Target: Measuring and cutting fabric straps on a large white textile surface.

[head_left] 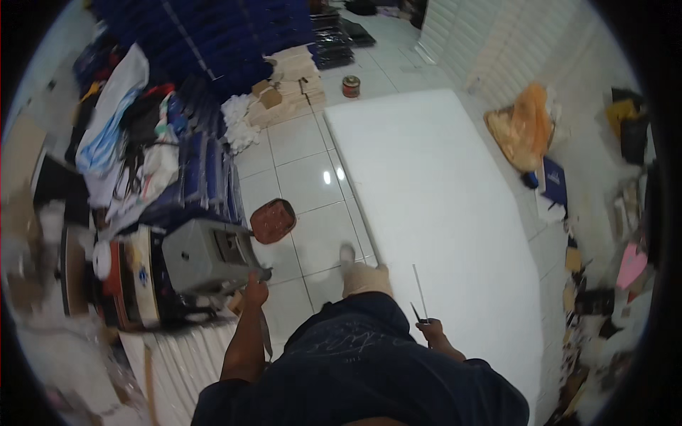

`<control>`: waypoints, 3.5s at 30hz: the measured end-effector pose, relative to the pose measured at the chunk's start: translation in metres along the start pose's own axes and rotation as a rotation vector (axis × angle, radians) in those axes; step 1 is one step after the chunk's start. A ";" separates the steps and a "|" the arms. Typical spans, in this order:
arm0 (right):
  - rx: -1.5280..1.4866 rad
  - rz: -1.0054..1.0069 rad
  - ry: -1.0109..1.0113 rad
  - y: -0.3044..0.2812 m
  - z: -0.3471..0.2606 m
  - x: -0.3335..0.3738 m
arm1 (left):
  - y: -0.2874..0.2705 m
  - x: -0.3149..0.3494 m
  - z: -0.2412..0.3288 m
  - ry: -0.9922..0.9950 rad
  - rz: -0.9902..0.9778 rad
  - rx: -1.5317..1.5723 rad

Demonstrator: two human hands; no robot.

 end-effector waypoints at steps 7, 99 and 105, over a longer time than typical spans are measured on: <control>-0.025 0.191 0.003 -0.003 -0.103 -0.117 | 0.044 -0.195 0.106 0.096 -0.280 0.158; -0.180 0.834 0.706 0.057 -0.783 -0.800 | 0.312 -1.046 0.483 0.014 -1.418 -0.455; -0.044 0.590 0.457 0.041 -0.815 -0.786 | 0.316 -1.042 0.525 0.067 -1.433 -0.401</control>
Point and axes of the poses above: each hand's wrist, its own x-axis away from the middle knuckle, its own y-axis out of the palm, z = x × y, the point moved 9 cm from there along -x, towards the middle knuckle
